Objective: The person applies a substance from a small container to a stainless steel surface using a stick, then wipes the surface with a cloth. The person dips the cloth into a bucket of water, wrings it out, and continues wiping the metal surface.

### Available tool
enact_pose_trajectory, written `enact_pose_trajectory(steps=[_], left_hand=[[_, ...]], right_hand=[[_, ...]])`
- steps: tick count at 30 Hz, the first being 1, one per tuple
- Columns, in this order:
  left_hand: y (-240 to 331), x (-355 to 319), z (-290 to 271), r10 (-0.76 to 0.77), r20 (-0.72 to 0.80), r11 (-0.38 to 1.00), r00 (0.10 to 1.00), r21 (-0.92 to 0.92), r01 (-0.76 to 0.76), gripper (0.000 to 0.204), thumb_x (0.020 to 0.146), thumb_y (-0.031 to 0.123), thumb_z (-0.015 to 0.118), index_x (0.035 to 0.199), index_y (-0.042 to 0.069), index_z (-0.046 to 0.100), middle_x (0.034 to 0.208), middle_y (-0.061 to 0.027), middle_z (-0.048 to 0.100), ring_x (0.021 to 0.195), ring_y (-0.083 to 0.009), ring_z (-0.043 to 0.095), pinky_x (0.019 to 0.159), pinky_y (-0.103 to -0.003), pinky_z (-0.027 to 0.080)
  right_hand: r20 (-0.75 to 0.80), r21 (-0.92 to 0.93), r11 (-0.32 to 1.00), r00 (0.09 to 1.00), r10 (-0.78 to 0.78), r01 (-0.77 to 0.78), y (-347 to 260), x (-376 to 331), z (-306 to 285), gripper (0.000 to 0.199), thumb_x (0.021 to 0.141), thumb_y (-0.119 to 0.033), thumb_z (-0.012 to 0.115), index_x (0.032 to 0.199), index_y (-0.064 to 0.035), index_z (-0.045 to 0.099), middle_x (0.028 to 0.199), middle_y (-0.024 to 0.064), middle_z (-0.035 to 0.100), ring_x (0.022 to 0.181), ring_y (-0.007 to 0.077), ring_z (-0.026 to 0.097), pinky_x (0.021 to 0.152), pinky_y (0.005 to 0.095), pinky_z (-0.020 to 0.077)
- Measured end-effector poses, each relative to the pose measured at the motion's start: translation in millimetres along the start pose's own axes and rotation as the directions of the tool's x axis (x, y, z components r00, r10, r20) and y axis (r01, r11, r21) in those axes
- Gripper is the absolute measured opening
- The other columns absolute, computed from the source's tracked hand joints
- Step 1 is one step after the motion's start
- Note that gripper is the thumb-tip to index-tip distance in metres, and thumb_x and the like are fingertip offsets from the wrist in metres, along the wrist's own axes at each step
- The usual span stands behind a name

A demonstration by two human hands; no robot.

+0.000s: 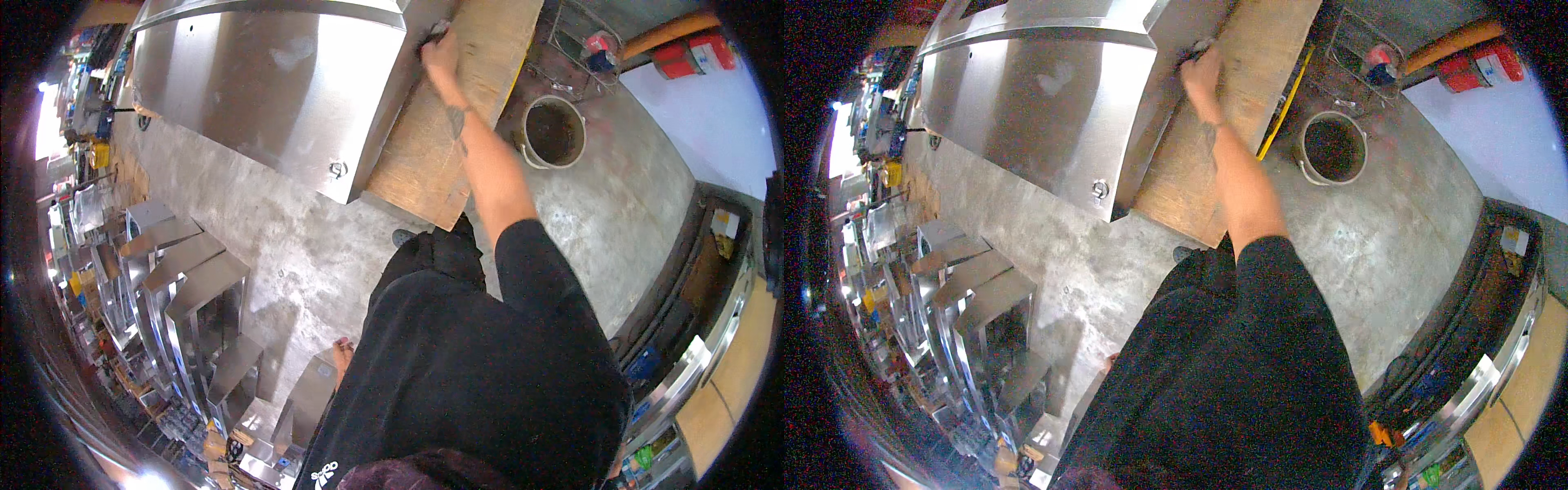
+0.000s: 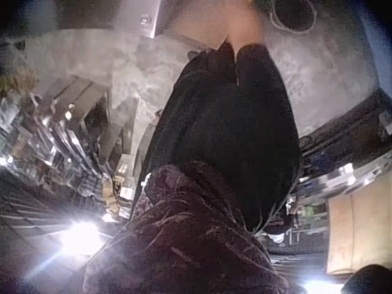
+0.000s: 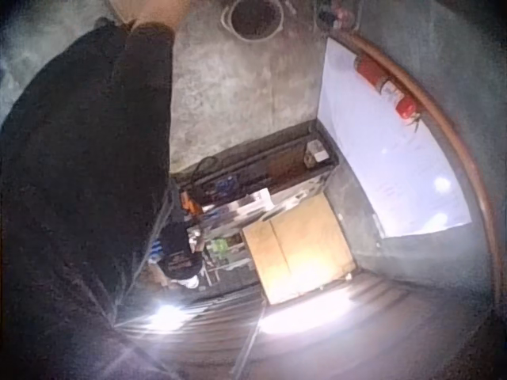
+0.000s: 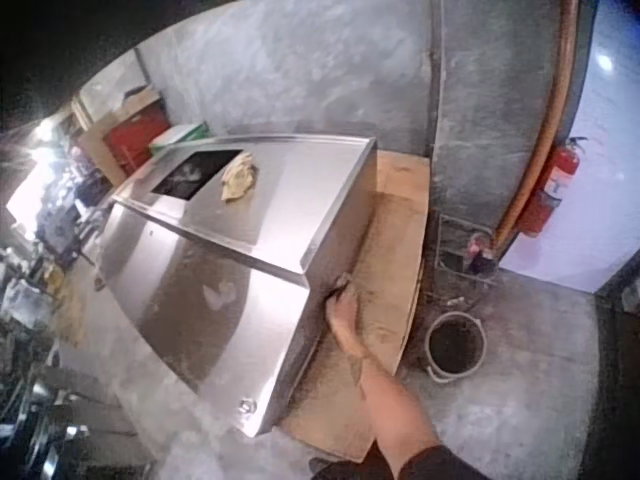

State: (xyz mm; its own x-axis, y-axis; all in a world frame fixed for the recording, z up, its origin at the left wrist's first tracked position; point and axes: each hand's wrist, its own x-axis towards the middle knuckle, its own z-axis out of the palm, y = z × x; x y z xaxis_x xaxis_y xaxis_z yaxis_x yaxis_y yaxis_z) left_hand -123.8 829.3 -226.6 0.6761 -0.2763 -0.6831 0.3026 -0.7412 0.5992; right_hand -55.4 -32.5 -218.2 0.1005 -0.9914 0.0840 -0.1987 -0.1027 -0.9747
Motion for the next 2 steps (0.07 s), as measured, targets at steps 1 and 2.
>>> enact_pose_trajectory(steps=[1, 2], left_hand=[[7, 10, 24, -0.004, 0.062, 0.998, 0.998, -0.059, 0.008, 0.038, 0.107, 0.028, 0.056, 0.139, 0.009, 0.048, 0.119, -0.0144, 0.065, 0.094, -0.0173, 0.06, 0.079, -0.033, 0.052], [6, 2, 25, -0.019, 0.054, 0.998, 0.998, -0.063, 0.023, 0.038, 0.107, 0.028, 0.056, 0.139, 0.009, 0.048, 0.119, -0.0144, 0.065, 0.094, -0.0173, 0.06, 0.079, -0.033, 0.052]], right_hand=[[-0.001, -0.008, 0.999, 0.999, -0.04, 0.04, 5, 26, -7, 0.055, 0.089, -0.003, 0.06, 0.14, 0.0107, 0.045, 0.129, 0.0341, 0.056, 0.122, 0.0524, 0.053, 0.112, 0.0561, 0.0364], [-0.035, -0.044, 0.998, 0.998, -0.052, 0.051, 7, 13, -1, 0.052, 0.092, -0.006, 0.059, 0.14, 0.0109, 0.046, 0.131, 0.0348, 0.055, 0.123, 0.0518, 0.053, 0.112, 0.0554, 0.0377]])
